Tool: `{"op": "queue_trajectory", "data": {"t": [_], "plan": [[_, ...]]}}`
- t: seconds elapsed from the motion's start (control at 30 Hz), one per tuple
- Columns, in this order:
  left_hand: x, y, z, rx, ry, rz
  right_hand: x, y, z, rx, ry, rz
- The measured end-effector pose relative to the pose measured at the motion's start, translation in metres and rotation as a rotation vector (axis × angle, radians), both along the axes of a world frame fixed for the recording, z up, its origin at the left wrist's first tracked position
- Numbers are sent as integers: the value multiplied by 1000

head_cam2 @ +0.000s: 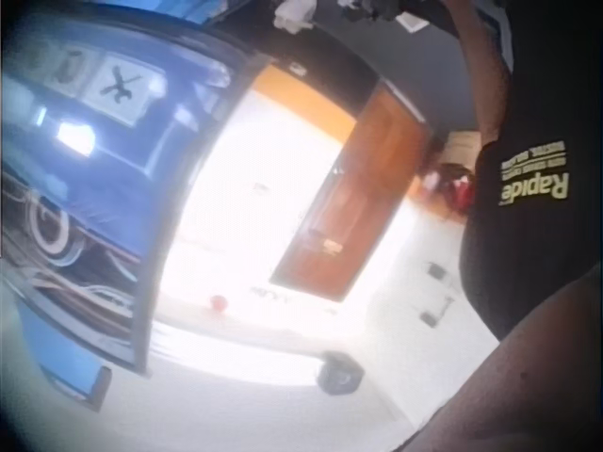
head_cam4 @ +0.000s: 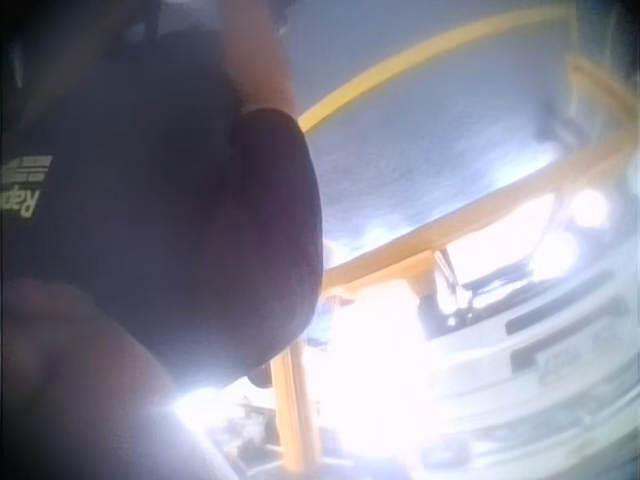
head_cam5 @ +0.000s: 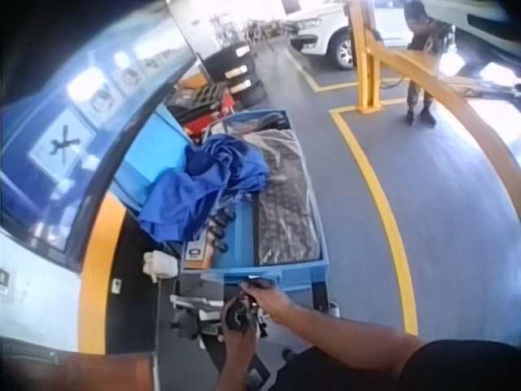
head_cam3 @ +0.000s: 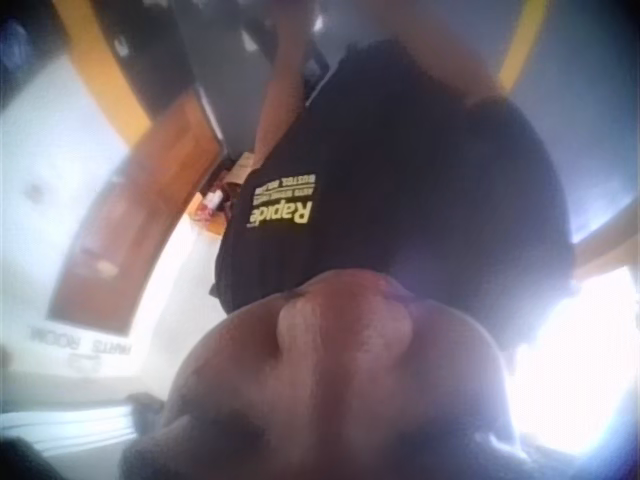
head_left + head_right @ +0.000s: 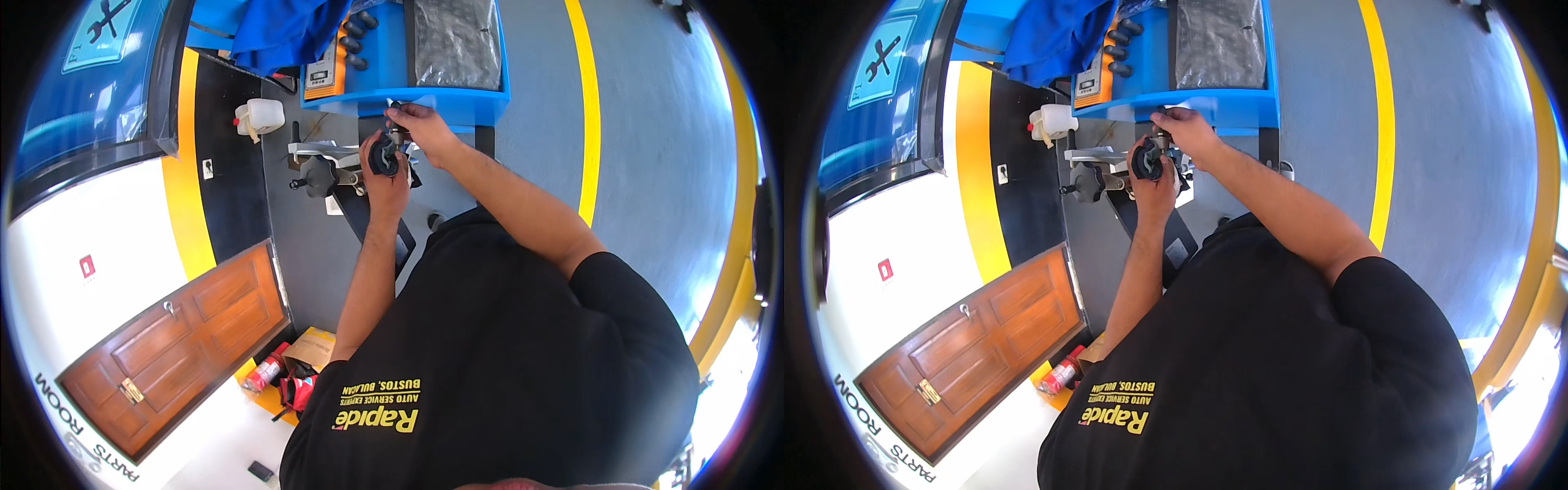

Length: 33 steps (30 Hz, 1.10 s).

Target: The person attaches a wheel alignment sensor to a vehicle's wheel hub, secures it with a clamp, and then moves to a nearby workstation to adjust the sensor components.

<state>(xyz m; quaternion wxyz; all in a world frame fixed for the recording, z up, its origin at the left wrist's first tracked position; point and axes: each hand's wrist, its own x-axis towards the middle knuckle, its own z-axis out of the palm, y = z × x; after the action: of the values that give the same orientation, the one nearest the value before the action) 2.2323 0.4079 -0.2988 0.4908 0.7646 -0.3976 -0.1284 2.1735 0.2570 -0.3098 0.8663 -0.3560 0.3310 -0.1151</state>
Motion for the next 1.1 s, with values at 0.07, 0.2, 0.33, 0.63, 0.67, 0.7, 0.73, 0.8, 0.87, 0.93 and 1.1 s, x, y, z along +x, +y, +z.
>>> {"op": "queue_trajectory", "data": {"t": [0.07, 0.2, 0.33, 0.63, 0.67, 0.7, 0.73, 0.8, 0.87, 0.93, 1.1], "plan": [[1, 0, -2, -9, -21, -16, -3, 0, 1, 11, 0, 11], [6, 4, -9, 10, -12, -23, -7, -1, 3, -5, -31, 21], [10, -3, -13, -30, 61, -42, -5, 1, 5, -3, -38, -37], [-27, 61, 110, 109, -454, -295, -6, 3, 0, -143, 17, 8], [-13, 68, 131, 73, -545, -201, -6, 2, 0, -154, 23, 15], [3, 71, 149, -24, -575, -79, -6, 1, 0, -162, 31, 25], [19, 75, 164, -48, -449, 86, -7, 2, 0, -172, 39, 41], [52, 63, 176, -7, -489, 120, -8, 3, 2, -121, 18, 29], [78, 54, 177, 264, -775, -147, -9, 5, 3, -98, 9, 27], [92, 47, 166, 339, -951, -329, -9, 6, 5, -101, 3, 19], [99, 46, 149, 462, -1012, -303, -6, 3, 2, -137, 1, 29]]}}
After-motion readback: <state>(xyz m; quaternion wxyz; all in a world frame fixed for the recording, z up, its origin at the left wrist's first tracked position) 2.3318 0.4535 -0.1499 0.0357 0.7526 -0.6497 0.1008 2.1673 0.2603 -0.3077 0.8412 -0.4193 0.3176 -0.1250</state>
